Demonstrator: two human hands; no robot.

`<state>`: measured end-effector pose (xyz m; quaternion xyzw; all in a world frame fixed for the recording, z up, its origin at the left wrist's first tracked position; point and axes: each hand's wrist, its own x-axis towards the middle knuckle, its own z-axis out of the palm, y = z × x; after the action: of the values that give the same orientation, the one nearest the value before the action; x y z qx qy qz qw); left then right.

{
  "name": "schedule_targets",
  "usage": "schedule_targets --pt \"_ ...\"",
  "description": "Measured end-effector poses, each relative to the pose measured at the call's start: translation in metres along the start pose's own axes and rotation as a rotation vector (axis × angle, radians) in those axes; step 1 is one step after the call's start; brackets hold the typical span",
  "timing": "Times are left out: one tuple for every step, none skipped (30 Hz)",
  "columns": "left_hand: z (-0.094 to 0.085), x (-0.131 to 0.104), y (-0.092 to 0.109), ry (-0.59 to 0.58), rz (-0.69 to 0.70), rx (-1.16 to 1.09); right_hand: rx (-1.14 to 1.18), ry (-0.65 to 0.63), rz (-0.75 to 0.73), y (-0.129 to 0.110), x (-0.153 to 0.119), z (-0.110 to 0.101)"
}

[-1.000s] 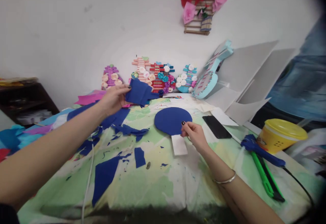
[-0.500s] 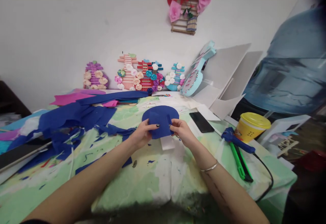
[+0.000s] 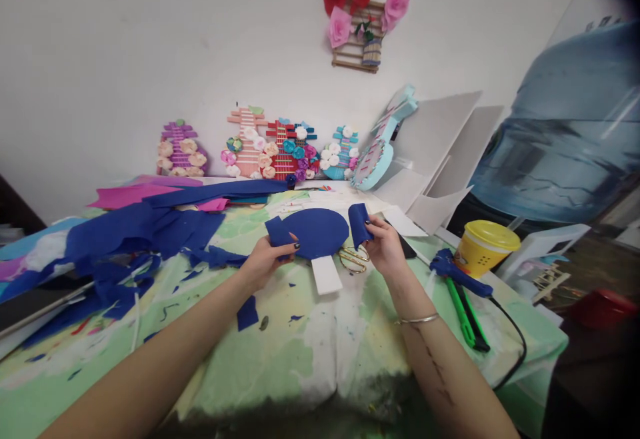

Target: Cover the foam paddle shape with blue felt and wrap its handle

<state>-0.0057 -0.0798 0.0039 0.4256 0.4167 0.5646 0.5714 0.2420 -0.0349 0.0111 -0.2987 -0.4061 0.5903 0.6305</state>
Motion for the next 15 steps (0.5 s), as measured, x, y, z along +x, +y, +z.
schedule_targets --pt "-0.004 0.003 0.001 0.023 0.001 0.063 0.002 -0.006 0.006 0.000 0.000 -0.001" --pt "-0.009 0.006 0.001 0.036 -0.002 0.125 0.004 -0.015 0.014 0.001 0.000 -0.001" --pt "-0.015 0.009 0.003 0.041 -0.006 0.184 0.007 -0.026 0.023 0.001 -0.001 0.000" --pt "-0.022 0.012 0.004 0.035 -0.010 0.240 0.011 -0.036 0.032 0.002 -0.002 0.001" --pt "-0.029 0.015 0.006 0.033 -0.014 0.297 0.016 -0.044 0.042 0.003 -0.002 0.002" --pt "-0.035 0.017 0.009 0.041 -0.018 0.345 0.020 -0.051 0.053 0.004 -0.003 0.004" --pt "-0.041 0.018 0.011 0.045 -0.031 0.384 0.022 -0.058 0.063 0.005 -0.004 0.004" --pt "-0.046 0.019 0.014 0.043 -0.051 0.407 0.022 -0.064 0.072 0.005 -0.004 0.005" --pt "-0.049 0.019 0.017 0.033 -0.075 0.414 0.019 -0.070 0.078 0.006 -0.004 0.005" --pt "-0.052 0.019 0.019 0.019 -0.099 0.414 0.013 -0.077 0.082 0.006 -0.004 0.005" --pt "-0.053 0.018 0.022 0.013 -0.117 0.410 0.004 -0.084 0.082 0.006 -0.004 0.004" --pt "-0.054 0.017 0.024 0.010 -0.130 0.400 -0.007 -0.090 0.078 0.007 -0.003 0.003" --pt "-0.054 0.016 0.026 0.009 -0.141 0.380 -0.021 -0.097 0.069 0.007 -0.002 0.002" --pt "-0.053 0.015 0.027 0.003 -0.153 0.357 -0.037 -0.104 0.057 0.008 -0.001 0.000" --pt "-0.053 0.014 0.028 -0.004 -0.167 0.347 -0.063 -0.113 0.038 0.008 0.000 -0.001"
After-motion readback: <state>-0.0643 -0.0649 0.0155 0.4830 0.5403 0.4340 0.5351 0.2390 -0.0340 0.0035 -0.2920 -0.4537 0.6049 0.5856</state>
